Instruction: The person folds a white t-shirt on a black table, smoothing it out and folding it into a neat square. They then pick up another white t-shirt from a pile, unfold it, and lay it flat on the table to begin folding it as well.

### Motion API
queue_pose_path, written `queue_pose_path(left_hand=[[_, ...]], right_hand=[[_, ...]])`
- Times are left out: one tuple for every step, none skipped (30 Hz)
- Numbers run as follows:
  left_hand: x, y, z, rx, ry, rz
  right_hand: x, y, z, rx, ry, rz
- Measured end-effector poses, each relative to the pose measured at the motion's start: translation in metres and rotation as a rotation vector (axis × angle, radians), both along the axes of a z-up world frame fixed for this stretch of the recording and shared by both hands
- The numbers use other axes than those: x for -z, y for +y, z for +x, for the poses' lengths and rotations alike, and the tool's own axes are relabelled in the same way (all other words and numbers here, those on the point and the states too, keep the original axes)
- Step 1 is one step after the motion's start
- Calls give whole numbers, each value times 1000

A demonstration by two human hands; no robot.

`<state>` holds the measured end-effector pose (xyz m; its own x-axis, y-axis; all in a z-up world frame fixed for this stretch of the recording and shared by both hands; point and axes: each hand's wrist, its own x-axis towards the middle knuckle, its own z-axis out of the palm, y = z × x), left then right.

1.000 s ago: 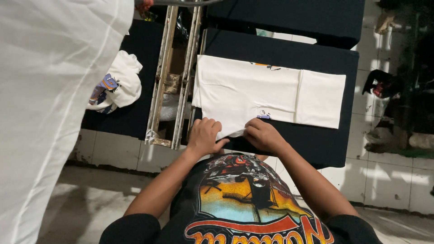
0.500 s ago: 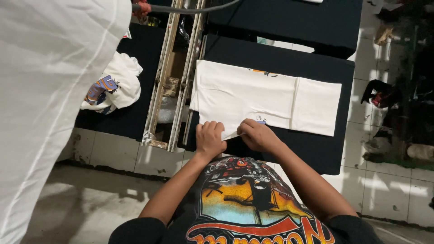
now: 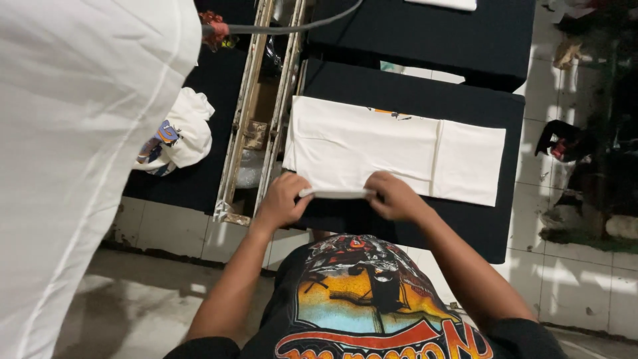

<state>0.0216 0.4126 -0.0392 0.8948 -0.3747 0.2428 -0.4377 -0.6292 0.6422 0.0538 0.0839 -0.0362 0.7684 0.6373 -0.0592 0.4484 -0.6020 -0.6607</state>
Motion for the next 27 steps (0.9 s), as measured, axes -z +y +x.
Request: queue_pose_path(left_hand=[[-3,-1,15,0,-3,0],[-6,-2,30,-14,23,-66],[-9,-2,45,-27,48,-132],[-14,-4,60,-28,44,-132],[-19,-6,76,-91,116,-163],[-25,-8,90,-154,190,-194],[-12,-9,109,-155,186,-193],[2,-10,127,-276,383,-123],[15,-11,145,-399,578,-50],[12,-13,144,-396,575,-50],[9,-16,143,-412,572,-70],[7,-19,143,-426,569,-92],[0,-19,137,-422,565,-93],[-7,-19,131,-389,563,-153],[-14,-18,125,-356,561,-212],[-6,-17,125,-357,564,-211],[2,-15,124,-278,487,-146],[9,-13,125,-198,408,-81],[7,-12,123,-200,409,-79],[4,-11,125,-180,405,-119],[1,-10,126,-160,402,-159],[-5,-10,126,-159,401,-159],[-11,-10,127,-156,384,-171],[-17,-9,126,-155,367,-182],[-15,-7,129,-157,367,-181],[-13,-6,133,-136,376,-146],[-12,-5,137,-116,385,-112]], right_hand=[[2,-1,12,0,-3,0],[5,-2,23,130,23,79],[7,-2,34,260,49,159],[12,-3,50,258,45,161],[16,-3,66,352,55,173],[20,-4,81,446,66,186],[6,4,86,445,63,188],[-8,13,90,532,172,253],[-21,21,94,618,282,318],[-15,23,96,620,279,319],[-10,24,99,613,268,280],[-4,25,102,607,255,241],[-10,28,100,609,250,241],[-16,31,97,583,203,173],[-21,34,93,556,157,104],[-16,32,96,555,160,104],[-10,30,98,545,139,92],[-4,29,101,535,117,80],[-6,29,99,533,118,82],[-9,29,99,539,121,99],[-12,28,100,545,124,116],[-7,27,104,546,123,116],[-1,25,109,543,110,109],[5,24,113,538,99,101],[3,26,113,536,99,101],[0,27,113,525,115,77],[-3,28,113,514,131,53]])
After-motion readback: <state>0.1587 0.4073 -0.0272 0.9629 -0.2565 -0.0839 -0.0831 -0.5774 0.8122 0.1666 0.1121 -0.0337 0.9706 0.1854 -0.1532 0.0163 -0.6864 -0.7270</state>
